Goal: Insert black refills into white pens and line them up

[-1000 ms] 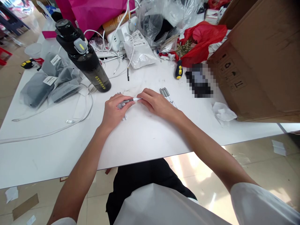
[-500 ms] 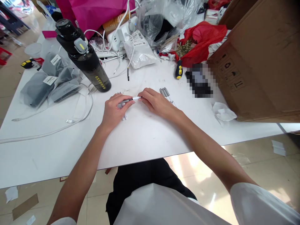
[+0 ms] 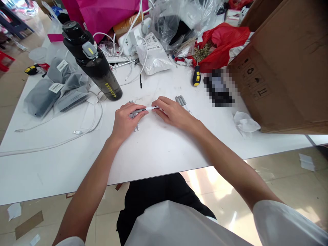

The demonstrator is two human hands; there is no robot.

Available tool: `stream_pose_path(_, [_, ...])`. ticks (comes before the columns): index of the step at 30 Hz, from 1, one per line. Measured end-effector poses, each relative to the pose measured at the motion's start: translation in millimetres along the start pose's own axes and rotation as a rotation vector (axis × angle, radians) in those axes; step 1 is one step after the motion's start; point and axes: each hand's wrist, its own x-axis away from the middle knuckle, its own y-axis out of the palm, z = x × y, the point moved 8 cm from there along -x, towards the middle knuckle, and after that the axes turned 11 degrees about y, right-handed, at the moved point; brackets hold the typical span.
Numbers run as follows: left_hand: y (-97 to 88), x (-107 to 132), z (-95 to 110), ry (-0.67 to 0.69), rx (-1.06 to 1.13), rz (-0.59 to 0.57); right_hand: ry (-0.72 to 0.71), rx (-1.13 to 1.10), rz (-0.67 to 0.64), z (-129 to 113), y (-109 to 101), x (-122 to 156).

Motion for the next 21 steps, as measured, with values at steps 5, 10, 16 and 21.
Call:
stream_pose_path(5, [0.3, 2.2, -5.0, -0.052, -0.002, -0.001, -0.048, 0.147, 0.01, -6.5, 0.7, 1.0])
stream_pose_path(10, [-1.6, 1.3, -6.9, -0.067, 0.024, 0.008, -0.017, 0.231, -0.004, -4.8, 0.8, 0.0])
stream_pose_path(16, [-2.1, 0.2, -6.0, -0.067, 0.033, 0.006, -0.01, 0.255, -0.004, -5.5, 0.3, -0.8])
stream_pose_path(21, [-2.5, 0.0, -6.2, -0.047, 0.017, -0.006, 0.017, 0.382, -0.02, -2.6, 2.8, -0.5])
